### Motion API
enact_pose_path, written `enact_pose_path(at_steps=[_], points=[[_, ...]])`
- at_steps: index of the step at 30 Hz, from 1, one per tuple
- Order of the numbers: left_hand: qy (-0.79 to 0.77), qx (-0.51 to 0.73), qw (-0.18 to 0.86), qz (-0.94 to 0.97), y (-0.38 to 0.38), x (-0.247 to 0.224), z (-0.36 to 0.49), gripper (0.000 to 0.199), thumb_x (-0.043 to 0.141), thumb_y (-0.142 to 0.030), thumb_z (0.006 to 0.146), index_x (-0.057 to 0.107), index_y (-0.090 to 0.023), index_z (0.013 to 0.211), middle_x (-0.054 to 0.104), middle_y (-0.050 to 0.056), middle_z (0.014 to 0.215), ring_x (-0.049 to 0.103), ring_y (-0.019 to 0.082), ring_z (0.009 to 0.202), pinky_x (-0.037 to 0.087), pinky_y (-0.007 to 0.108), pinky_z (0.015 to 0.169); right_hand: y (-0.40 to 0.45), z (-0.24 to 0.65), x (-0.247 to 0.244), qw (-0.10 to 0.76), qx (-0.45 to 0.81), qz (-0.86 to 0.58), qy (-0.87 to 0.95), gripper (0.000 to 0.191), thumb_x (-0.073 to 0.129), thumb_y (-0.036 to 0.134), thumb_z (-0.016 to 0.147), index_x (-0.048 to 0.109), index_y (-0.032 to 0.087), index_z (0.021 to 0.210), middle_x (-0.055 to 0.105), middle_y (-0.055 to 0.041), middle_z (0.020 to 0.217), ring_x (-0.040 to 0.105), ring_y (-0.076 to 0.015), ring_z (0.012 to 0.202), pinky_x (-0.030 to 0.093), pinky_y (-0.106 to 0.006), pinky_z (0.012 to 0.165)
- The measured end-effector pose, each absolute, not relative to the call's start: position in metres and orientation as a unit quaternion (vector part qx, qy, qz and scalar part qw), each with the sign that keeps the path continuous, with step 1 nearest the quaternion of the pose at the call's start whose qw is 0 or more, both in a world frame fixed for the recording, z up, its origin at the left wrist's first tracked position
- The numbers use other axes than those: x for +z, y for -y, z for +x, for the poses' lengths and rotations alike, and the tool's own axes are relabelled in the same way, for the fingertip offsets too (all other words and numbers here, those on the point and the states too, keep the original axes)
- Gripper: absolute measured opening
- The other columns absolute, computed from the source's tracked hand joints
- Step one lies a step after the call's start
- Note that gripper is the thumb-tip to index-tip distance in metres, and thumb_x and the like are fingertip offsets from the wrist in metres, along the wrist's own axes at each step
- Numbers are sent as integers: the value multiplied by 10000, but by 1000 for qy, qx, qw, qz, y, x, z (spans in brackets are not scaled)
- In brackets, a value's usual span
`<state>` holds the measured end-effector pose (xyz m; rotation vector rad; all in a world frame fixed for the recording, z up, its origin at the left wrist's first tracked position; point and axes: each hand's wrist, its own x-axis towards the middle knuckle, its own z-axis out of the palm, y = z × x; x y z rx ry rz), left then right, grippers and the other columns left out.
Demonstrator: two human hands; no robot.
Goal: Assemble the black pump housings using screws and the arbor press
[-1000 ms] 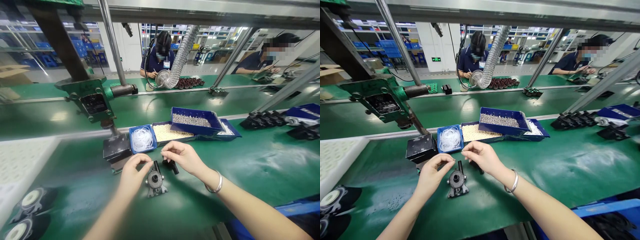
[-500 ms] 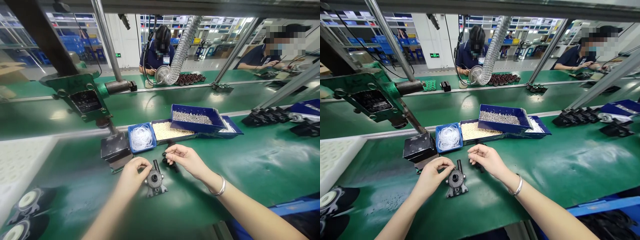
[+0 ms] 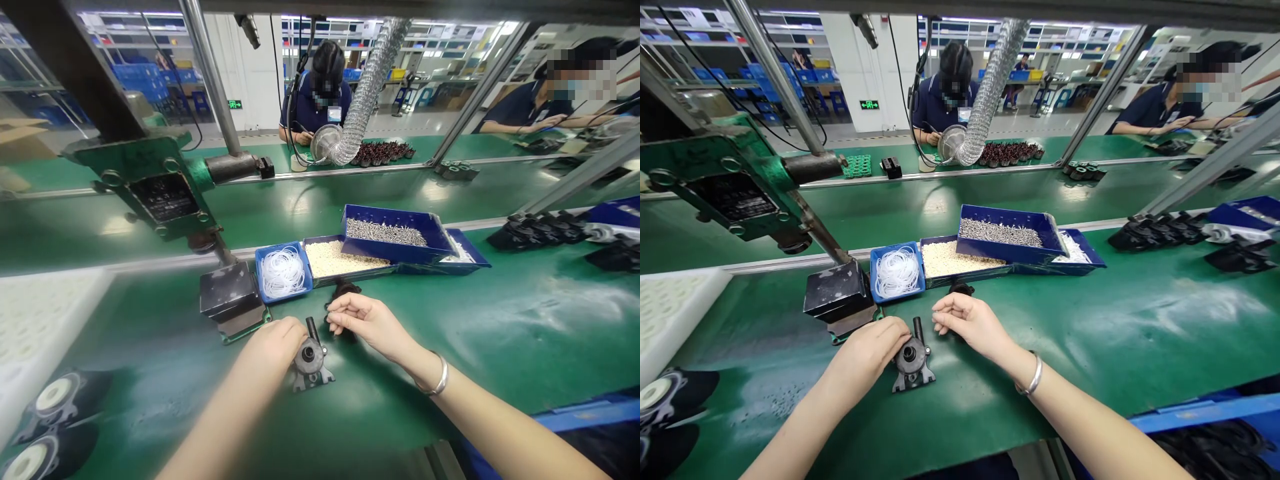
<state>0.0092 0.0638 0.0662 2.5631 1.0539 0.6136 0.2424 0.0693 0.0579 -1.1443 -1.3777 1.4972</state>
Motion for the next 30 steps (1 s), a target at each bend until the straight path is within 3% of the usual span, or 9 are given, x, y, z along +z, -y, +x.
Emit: enact_pose_path(at_steps=[6,9,12,16,18,21,25,30], points=[[-418,217,219,855,-66,67,6,206,467,-180,950,661,-206,886,707,38,870,683,189,803,557,280,711,-69,240,54,389,587,-452,547,326,733,445,824,638,163,959,698,-37,779,664,-166,696,545,-314,681],[-378,211,219,875,-63,69,2,263,436,-150,948,682,-200,1026,726,76,1028,702,213,916,581,316,817,-67,239,54,389,581,-455,552,319,725,442,832,642,165,965,706,-46,811,676,-173,722,556,-318,696],[-403,222,235,856,-53,67,-4,349,426,-179,954,587,-225,1260,648,95,1266,646,233,1126,542,365,976,-62,238,58,402,560,-456,563,306,707,429,854,627,179,1011,717,-51,856,687,-182,754,567,-320,706],[-402,220,342,820,-37,49,-8,632,671,-304,835,416,-261,1411,463,105,1473,495,271,1325,467,409,1088,-46,232,65,392,465,-463,645,135,674,349,900,667,219,937,710,-30,855,677,-176,761,559,-306,720],[-388,244,378,804,-32,34,-6,713,731,-304,780,401,-245,1409,457,131,1463,472,288,1342,448,435,1104,-36,226,65,394,405,-432,703,55,656,286,917,685,240,918,701,-29,889,670,-184,825,553,-314,770],[-384,285,395,784,-28,17,-2,664,708,-260,791,412,-227,1384,478,151,1422,469,289,1340,428,458,1116,-22,216,60,399,333,-365,773,82,625,204,929,679,241,978,650,-60,984,631,-202,937,539,-346,832],[-375,306,396,780,-28,8,2,666,682,-196,783,398,-241,1384,476,134,1407,467,273,1336,430,441,1112,-13,212,53,365,252,-342,828,144,587,125,933,643,213,1032,581,-87,1019,570,-206,933,523,-356,778],[-365,327,389,781,-27,6,3,687,664,-149,757,389,-234,1381,480,128,1384,487,263,1309,442,423,1096,-10,218,50,329,162,-298,881,195,579,45,916,617,148,1077,607,-105,1003,536,-218,941,505,-371,788]])
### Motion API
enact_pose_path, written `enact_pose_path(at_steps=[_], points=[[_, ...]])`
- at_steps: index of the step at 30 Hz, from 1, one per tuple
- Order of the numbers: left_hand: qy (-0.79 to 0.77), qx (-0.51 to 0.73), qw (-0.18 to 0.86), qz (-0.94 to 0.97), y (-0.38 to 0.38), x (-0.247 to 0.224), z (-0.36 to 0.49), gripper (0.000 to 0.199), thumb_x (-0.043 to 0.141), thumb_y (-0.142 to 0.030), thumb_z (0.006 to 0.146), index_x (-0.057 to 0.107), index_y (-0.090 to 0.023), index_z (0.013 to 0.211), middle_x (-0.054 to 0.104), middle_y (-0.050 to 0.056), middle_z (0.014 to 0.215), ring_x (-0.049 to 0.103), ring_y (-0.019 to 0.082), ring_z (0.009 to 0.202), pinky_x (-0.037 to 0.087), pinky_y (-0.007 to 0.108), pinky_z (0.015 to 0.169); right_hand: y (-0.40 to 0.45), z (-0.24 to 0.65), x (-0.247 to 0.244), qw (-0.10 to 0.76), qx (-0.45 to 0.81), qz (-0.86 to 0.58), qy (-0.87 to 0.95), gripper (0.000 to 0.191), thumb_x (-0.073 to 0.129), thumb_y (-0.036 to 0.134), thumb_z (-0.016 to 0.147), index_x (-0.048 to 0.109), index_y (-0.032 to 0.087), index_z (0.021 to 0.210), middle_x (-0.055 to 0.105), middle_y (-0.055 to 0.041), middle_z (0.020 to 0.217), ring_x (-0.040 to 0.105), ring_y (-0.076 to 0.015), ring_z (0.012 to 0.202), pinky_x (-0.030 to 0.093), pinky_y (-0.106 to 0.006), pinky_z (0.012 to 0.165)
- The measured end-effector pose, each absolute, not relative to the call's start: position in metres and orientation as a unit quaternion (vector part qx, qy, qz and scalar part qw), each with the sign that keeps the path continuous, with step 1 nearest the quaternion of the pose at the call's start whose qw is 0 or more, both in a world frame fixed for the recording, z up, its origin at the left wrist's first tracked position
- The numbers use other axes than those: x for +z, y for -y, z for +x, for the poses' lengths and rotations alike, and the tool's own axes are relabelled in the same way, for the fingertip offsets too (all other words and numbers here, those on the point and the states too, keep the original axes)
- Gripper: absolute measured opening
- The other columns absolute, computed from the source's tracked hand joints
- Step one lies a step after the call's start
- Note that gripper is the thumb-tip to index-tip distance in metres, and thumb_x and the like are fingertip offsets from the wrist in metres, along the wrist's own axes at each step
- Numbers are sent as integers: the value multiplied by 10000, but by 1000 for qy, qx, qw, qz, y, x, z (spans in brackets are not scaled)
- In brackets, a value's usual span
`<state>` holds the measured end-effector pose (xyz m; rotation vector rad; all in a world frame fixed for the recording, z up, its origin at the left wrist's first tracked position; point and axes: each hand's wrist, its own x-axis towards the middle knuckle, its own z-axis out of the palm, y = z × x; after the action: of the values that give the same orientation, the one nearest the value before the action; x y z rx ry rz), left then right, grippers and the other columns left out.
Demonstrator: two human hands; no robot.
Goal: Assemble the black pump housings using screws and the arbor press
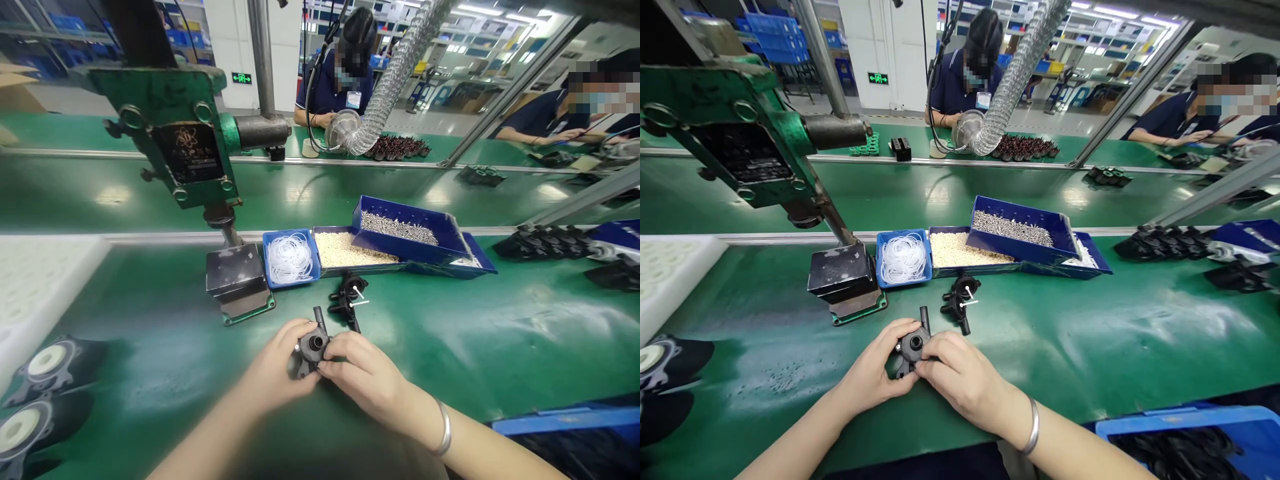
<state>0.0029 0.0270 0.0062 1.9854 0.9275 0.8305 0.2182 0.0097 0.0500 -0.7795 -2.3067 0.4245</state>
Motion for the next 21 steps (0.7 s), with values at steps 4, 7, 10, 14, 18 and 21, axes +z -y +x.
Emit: enact_pose_path(at_steps=[4,7,10,14,18,21], points=[[-356,337,388,780,-27,5,4,688,656,-144,760,384,-245,1384,497,111,1356,506,245,1279,447,397,1086,-10,220,53,330,155,-294,884,157,573,29,921,619,109,1048,611,-102,942,532,-197,891,497,-349,771],[-351,343,389,780,-26,5,4,697,648,-129,754,382,-253,1386,497,100,1351,503,233,1276,441,380,1088,-11,218,62,286,152,-289,901,172,530,69,962,621,110,1103,622,-102,954,534,-192,879,492,-344,764],[-352,345,387,779,-26,5,4,689,643,-123,747,392,-243,1377,503,99,1336,508,231,1263,441,377,1085,-11,217,71,204,118,-286,929,182,499,109,986,637,114,1105,624,-105,962,535,-205,895,484,-371,794],[-359,345,382,779,-26,6,5,659,644,-150,758,402,-229,1366,508,108,1331,515,236,1255,449,380,1075,-9,225,65,188,84,-276,939,242,564,91,941,616,98,1177,614,-120,1020,523,-217,912,478,-371,781],[-360,346,379,779,-26,6,5,639,635,-153,770,404,-229,1362,514,108,1331,519,231,1253,451,374,1072,-2,234,46,223,73,-263,936,421,573,62,907,516,80,1323,589,-151,1099,506,-226,929,478,-370,772],[-362,343,377,780,-25,4,5,642,638,-158,774,404,-236,1366,510,103,1335,517,228,1255,445,375,1079,3,234,40,221,80,-277,932,407,520,44,907,514,80,1313,576,-155,1089,494,-240,945,476,-394,787]])
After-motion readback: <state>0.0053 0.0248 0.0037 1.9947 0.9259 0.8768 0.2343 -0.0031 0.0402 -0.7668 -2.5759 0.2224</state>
